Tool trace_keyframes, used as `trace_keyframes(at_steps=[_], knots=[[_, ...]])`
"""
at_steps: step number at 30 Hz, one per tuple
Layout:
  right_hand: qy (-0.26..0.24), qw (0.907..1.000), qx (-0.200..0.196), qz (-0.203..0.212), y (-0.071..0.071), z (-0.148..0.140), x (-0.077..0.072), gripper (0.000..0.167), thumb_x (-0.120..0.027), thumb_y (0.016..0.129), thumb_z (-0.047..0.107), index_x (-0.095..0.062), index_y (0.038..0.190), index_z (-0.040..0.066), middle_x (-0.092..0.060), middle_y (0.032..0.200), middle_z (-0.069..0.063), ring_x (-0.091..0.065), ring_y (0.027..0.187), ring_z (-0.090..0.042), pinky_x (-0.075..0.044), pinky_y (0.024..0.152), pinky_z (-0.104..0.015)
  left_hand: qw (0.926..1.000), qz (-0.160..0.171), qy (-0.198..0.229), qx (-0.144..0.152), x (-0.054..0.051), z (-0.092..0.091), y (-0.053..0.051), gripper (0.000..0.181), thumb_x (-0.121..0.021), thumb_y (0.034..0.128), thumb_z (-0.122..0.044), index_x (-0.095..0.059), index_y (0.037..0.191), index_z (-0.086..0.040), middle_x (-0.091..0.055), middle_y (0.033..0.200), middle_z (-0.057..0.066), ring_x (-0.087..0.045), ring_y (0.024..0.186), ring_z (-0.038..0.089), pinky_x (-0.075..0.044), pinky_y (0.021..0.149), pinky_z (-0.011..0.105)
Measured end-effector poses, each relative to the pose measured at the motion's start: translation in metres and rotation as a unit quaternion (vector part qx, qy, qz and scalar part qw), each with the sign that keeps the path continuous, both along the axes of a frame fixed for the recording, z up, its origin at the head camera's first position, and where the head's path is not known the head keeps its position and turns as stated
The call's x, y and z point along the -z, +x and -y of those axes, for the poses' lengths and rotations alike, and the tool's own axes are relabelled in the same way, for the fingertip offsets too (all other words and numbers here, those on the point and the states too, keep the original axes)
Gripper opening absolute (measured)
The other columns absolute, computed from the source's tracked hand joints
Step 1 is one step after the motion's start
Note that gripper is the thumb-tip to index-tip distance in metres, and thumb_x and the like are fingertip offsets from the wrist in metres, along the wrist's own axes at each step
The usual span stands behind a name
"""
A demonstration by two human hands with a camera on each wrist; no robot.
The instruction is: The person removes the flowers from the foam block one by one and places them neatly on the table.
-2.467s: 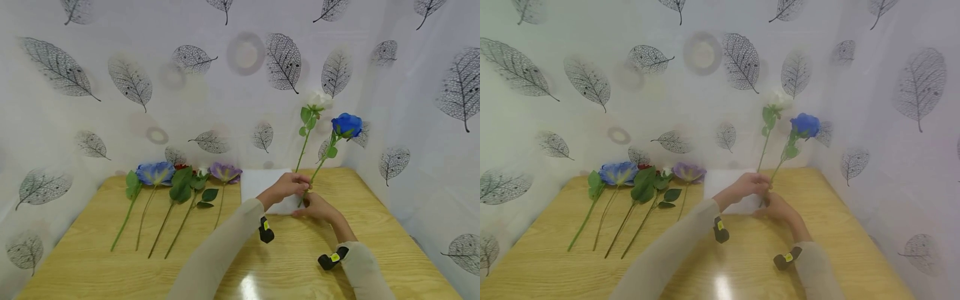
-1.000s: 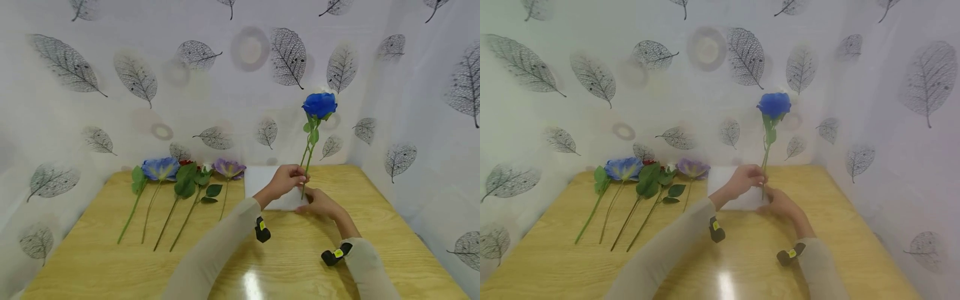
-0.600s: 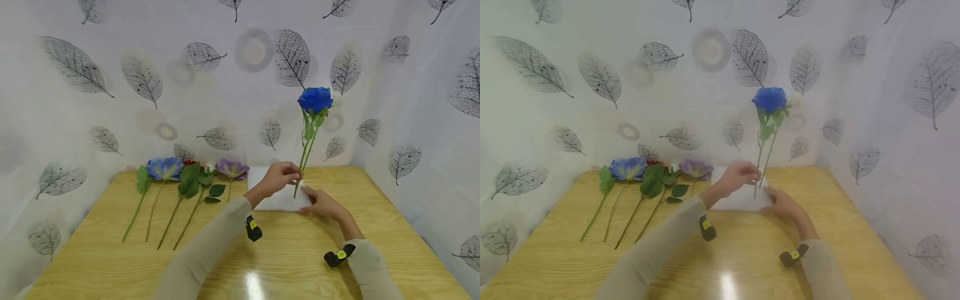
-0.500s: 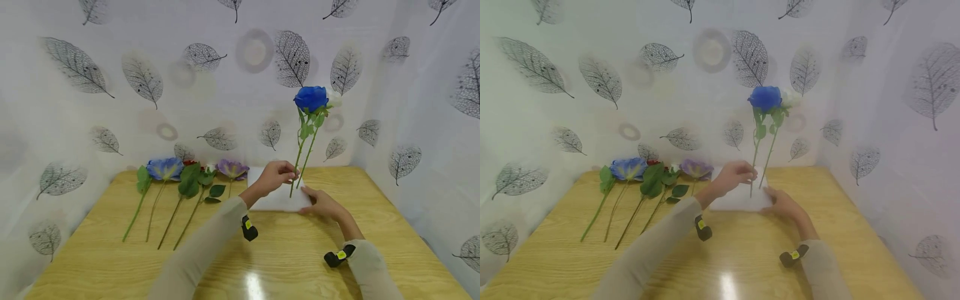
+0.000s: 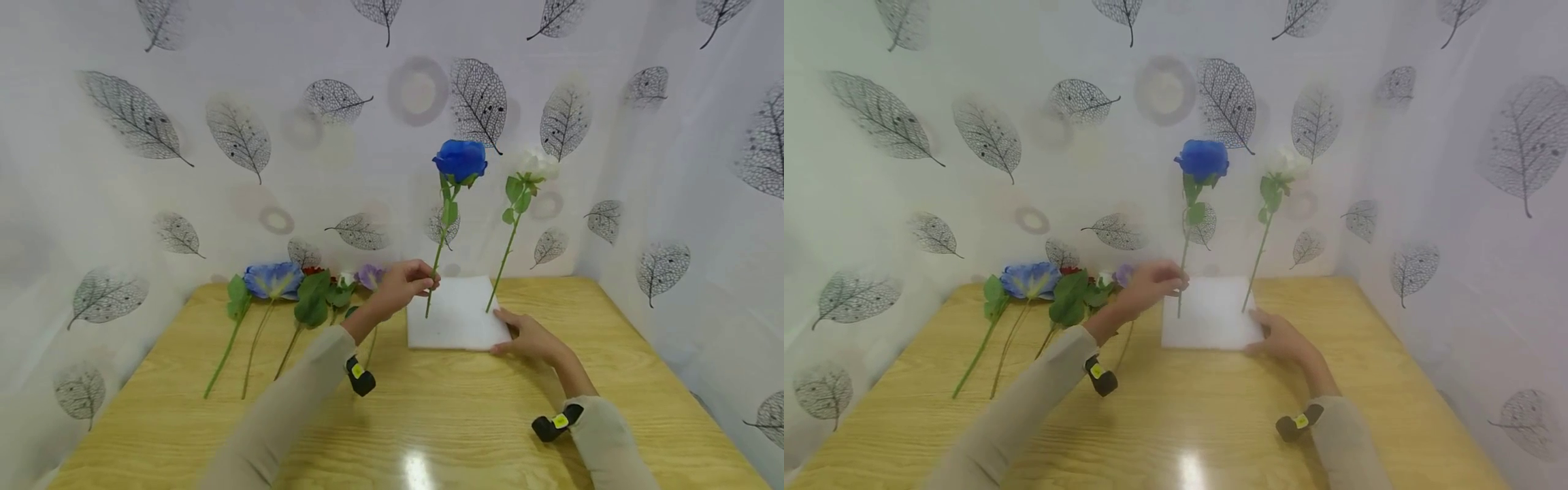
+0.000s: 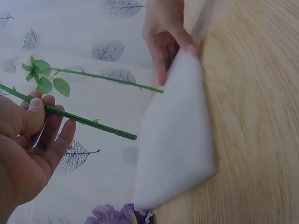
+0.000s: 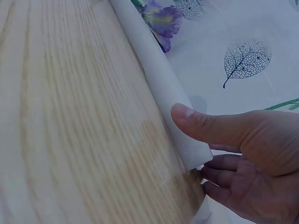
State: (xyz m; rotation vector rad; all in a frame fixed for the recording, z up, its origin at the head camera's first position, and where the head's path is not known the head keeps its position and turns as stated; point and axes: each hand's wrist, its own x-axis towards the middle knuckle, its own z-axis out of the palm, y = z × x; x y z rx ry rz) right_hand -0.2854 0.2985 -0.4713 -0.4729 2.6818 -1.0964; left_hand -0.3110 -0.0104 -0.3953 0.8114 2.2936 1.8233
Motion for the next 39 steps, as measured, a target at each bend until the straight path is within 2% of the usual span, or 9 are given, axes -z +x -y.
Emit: trace_keyframes(at_steps=[5, 7, 12, 15, 18, 22, 29, 36, 39], knots=[[-0.002, 1.0000, -0.006, 0.000, -0.001, 0.001, -0.001, 0.095, -0.085, 0.084, 0.025, -0.031, 0.154, -0.009, -0.023, 0.160, -0.034, -0.020, 0.150, -0.052, -0.021, 0.122, -0.064, 0.9998, 0.014, 0.000, -0.014, -0.001, 0.034, -0.001, 0.017, -0.057, 0.1029, -0.002, -0.068, 0.113, 0.006, -0.069, 0.115, 0.026, -0.070, 0.092, 0.015, -0.062, 0.082, 0.035], [-0.002, 1.0000, -0.009, -0.001, 0.000, 0.001, -0.002, 0.094, -0.085, 0.084, 0.025, -0.031, 0.154, -0.010, -0.023, 0.160, -0.034, -0.020, 0.150, -0.053, -0.021, 0.122, -0.064, 0.9997, 0.017, 0.001, -0.020, -0.001, 0.047, -0.001, 0.016, -0.057, 0.1026, -0.001, -0.068, 0.112, 0.006, -0.069, 0.115, 0.027, -0.068, 0.088, 0.009, -0.062, 0.083, 0.042], [0.001, 0.9999, -0.013, -0.008, 0.003, 0.001, -0.004, 0.094, -0.085, 0.084, 0.024, -0.032, 0.152, -0.012, -0.026, 0.158, -0.036, -0.022, 0.149, -0.054, -0.022, 0.121, -0.064, 0.9989, 0.015, -0.015, -0.041, 0.000, 0.077, -0.001, 0.017, -0.058, 0.1021, -0.001, -0.067, 0.114, 0.007, -0.069, 0.117, 0.026, -0.070, 0.098, 0.023, -0.059, 0.093, 0.054], [0.003, 0.9999, -0.013, -0.006, 0.004, 0.002, -0.004, 0.094, -0.085, 0.084, 0.024, -0.032, 0.152, -0.012, -0.027, 0.158, -0.036, -0.023, 0.148, -0.054, -0.023, 0.121, -0.065, 0.9971, 0.002, -0.040, -0.065, -0.001, 0.096, 0.002, 0.018, -0.059, 0.1021, -0.003, -0.067, 0.115, 0.006, -0.070, 0.117, 0.025, -0.068, 0.105, 0.038, -0.061, 0.089, 0.046], [0.004, 0.9999, -0.012, -0.003, 0.005, 0.002, -0.004, 0.094, -0.085, 0.084, 0.024, -0.032, 0.153, -0.012, -0.026, 0.158, -0.035, -0.023, 0.148, -0.054, -0.023, 0.120, -0.065, 0.9941, -0.011, -0.059, -0.091, -0.004, 0.117, 0.006, 0.019, -0.060, 0.1020, -0.005, -0.068, 0.116, 0.004, -0.070, 0.116, 0.024, -0.068, 0.106, 0.040, -0.062, 0.088, 0.043], [0.001, 0.9999, -0.010, -0.005, 0.006, 0.003, -0.005, 0.094, -0.085, 0.084, 0.023, -0.032, 0.153, -0.011, -0.026, 0.159, -0.035, -0.021, 0.149, -0.054, -0.022, 0.120, -0.065, 0.9901, -0.008, -0.069, -0.122, -0.009, 0.148, 0.011, 0.022, -0.059, 0.1027, -0.006, -0.069, 0.120, 0.003, -0.070, 0.117, 0.021, -0.070, 0.101, 0.025, -0.062, 0.090, 0.042], [0.005, 0.9999, -0.010, -0.007, 0.007, 0.003, -0.007, 0.094, -0.085, 0.084, 0.024, -0.032, 0.153, -0.011, -0.028, 0.158, -0.036, -0.025, 0.147, -0.054, -0.026, 0.119, -0.065, 0.9825, 0.012, -0.079, -0.168, -0.015, 0.201, 0.022, 0.029, -0.056, 0.1044, -0.006, -0.062, 0.129, 0.008, -0.065, 0.128, 0.028, -0.069, 0.100, 0.011, -0.062, 0.088, 0.034], [0.008, 0.9999, -0.012, -0.010, 0.006, 0.002, -0.006, 0.093, -0.085, 0.085, 0.024, -0.032, 0.153, -0.011, -0.028, 0.157, -0.036, -0.026, 0.147, -0.054, -0.026, 0.119, -0.065, 0.9731, 0.003, -0.105, -0.205, -0.020, 0.244, 0.036, 0.030, -0.059, 0.1037, -0.009, -0.064, 0.127, 0.009, -0.074, 0.109, 0.004, -0.070, 0.093, 0.004, -0.061, 0.080, 0.023], [0.009, 0.9998, -0.012, -0.012, 0.004, 0.002, -0.004, 0.093, -0.085, 0.084, 0.023, -0.032, 0.153, -0.010, -0.028, 0.158, -0.035, -0.026, 0.147, -0.054, -0.026, 0.119, -0.065, 0.9700, 0.001, -0.120, -0.211, -0.022, 0.260, 0.044, 0.032, -0.058, 0.1042, -0.010, -0.062, 0.129, 0.010, -0.073, 0.115, 0.009, -0.067, 0.092, -0.002, -0.060, 0.079, 0.021]])
